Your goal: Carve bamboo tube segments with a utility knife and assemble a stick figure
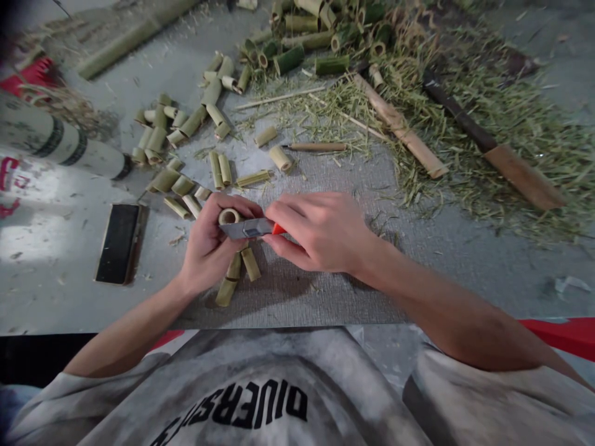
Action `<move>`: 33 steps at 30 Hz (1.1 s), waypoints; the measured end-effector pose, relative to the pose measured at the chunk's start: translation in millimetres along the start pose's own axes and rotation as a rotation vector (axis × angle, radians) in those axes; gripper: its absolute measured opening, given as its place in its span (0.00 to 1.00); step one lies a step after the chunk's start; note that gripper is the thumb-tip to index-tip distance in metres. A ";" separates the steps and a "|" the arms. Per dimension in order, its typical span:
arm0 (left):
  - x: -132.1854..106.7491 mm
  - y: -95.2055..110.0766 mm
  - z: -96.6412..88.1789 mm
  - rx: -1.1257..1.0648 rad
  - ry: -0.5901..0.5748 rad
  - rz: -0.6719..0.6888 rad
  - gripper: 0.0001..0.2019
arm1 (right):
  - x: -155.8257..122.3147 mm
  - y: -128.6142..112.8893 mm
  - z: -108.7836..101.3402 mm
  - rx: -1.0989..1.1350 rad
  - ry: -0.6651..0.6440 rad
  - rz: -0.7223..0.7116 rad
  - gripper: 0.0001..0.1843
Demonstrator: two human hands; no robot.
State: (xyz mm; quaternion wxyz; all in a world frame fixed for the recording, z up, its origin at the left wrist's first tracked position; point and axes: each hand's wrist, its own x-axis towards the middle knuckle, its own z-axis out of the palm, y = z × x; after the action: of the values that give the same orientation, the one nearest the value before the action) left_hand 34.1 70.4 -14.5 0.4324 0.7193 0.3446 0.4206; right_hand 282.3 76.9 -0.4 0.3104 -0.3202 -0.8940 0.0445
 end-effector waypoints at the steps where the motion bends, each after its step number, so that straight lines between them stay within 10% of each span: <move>1: 0.9 -0.3 -0.1 0.026 0.015 0.034 0.05 | -0.1 -0.3 -0.1 -0.002 0.000 -0.007 0.11; 33: 3.5 -10.4 4.7 0.127 0.076 0.242 0.19 | 3.2 -12.8 0.6 -0.077 0.049 -0.024 0.16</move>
State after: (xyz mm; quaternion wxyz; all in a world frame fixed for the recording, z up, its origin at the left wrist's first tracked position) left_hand 38.4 75.9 -24.1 0.3187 0.7651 0.2976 0.4737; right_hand 273.0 68.8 4.4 0.3201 -0.3219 -0.8910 -0.0014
